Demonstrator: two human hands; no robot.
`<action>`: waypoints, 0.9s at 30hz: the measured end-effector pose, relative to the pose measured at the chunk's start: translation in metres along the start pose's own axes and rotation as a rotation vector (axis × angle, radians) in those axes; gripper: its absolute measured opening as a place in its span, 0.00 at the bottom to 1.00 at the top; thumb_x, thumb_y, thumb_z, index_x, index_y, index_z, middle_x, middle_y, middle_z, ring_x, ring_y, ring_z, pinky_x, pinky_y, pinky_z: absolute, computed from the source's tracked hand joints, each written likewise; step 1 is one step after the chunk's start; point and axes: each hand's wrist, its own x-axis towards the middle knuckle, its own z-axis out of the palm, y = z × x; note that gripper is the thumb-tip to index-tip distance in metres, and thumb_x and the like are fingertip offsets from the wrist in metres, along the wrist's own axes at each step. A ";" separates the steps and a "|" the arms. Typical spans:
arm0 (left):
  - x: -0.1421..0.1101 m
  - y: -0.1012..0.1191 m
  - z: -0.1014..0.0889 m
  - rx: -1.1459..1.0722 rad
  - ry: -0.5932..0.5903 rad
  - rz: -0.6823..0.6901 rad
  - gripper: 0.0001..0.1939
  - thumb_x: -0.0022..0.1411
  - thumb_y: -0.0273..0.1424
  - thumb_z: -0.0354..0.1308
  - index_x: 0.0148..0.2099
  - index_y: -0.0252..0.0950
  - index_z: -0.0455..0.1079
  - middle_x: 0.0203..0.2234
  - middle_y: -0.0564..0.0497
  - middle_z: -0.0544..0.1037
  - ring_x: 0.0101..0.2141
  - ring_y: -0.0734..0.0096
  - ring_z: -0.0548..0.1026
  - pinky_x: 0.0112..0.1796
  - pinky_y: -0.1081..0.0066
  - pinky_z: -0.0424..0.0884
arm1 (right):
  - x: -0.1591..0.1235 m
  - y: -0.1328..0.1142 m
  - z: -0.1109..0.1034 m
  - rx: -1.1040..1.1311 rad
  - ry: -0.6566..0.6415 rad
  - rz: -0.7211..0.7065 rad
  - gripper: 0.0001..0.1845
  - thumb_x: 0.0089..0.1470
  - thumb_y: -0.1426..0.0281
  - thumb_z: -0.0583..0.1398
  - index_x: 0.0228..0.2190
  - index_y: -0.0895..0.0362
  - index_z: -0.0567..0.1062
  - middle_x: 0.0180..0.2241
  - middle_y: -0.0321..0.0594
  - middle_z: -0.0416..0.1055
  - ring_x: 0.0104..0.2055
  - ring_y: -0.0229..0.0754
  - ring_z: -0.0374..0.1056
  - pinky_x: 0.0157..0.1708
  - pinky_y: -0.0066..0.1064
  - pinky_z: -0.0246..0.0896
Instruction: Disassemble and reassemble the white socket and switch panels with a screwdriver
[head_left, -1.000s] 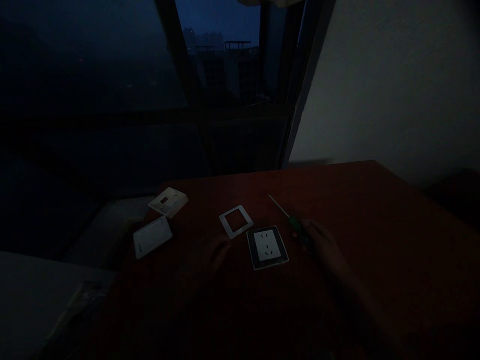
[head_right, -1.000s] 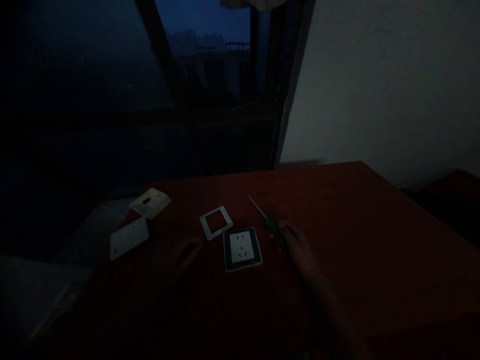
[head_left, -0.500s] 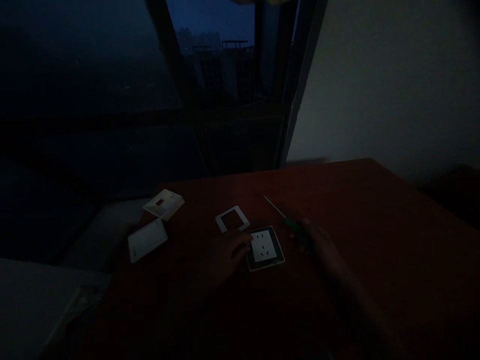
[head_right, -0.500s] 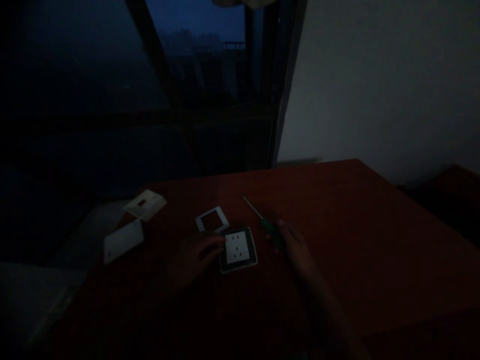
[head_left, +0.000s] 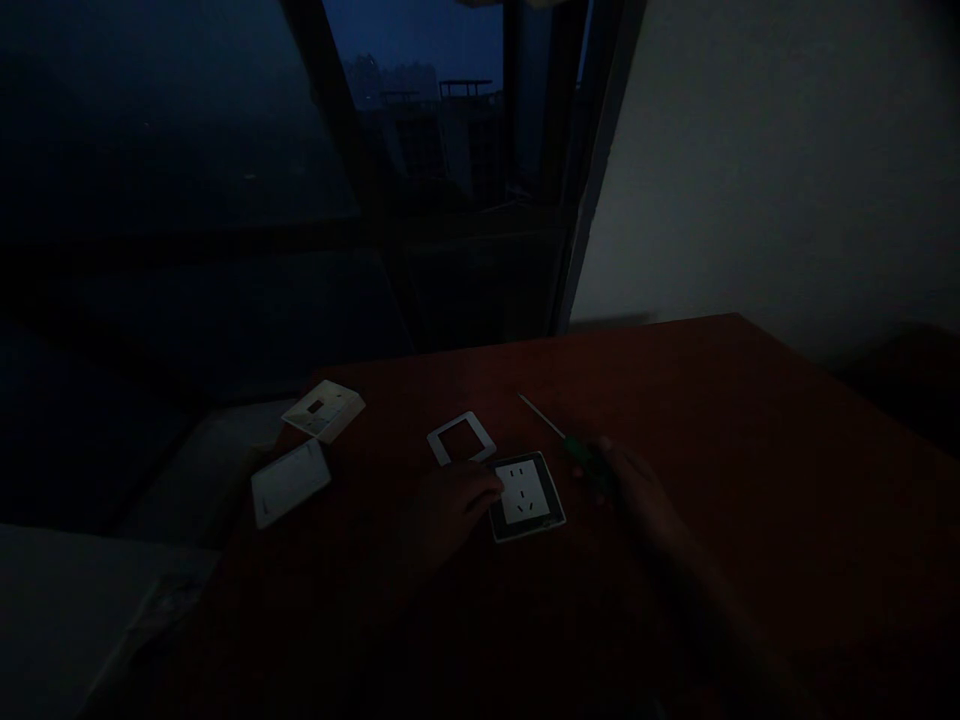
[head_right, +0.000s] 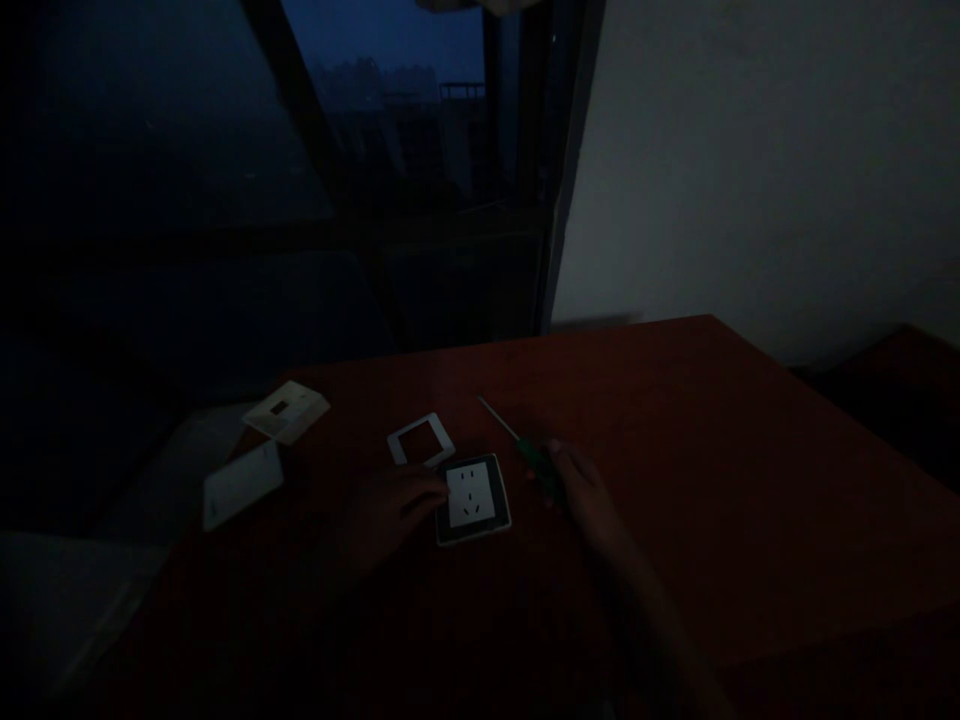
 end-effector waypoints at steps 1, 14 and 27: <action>0.000 0.000 0.000 0.004 0.003 0.010 0.07 0.65 0.28 0.54 0.41 0.41 0.73 0.40 0.53 0.78 0.40 0.69 0.76 0.43 0.69 0.71 | 0.000 0.000 0.000 -0.002 0.006 -0.005 0.27 0.56 0.47 0.51 0.35 0.56 0.75 0.25 0.38 0.73 0.23 0.38 0.64 0.23 0.28 0.58; 0.005 0.005 0.003 0.012 0.001 0.052 0.08 0.66 0.28 0.54 0.38 0.39 0.74 0.36 0.51 0.77 0.37 0.69 0.76 0.39 0.70 0.71 | 0.001 0.002 0.000 0.020 0.009 0.002 0.28 0.53 0.45 0.54 0.36 0.55 0.75 0.32 0.41 0.77 0.23 0.38 0.66 0.22 0.29 0.59; -0.002 0.003 0.003 -0.080 0.033 -0.004 0.08 0.64 0.26 0.55 0.42 0.38 0.75 0.39 0.51 0.78 0.40 0.69 0.76 0.42 0.70 0.72 | 0.001 0.002 0.001 0.039 -0.001 -0.005 0.27 0.54 0.46 0.53 0.35 0.56 0.75 0.31 0.42 0.77 0.23 0.37 0.64 0.22 0.28 0.59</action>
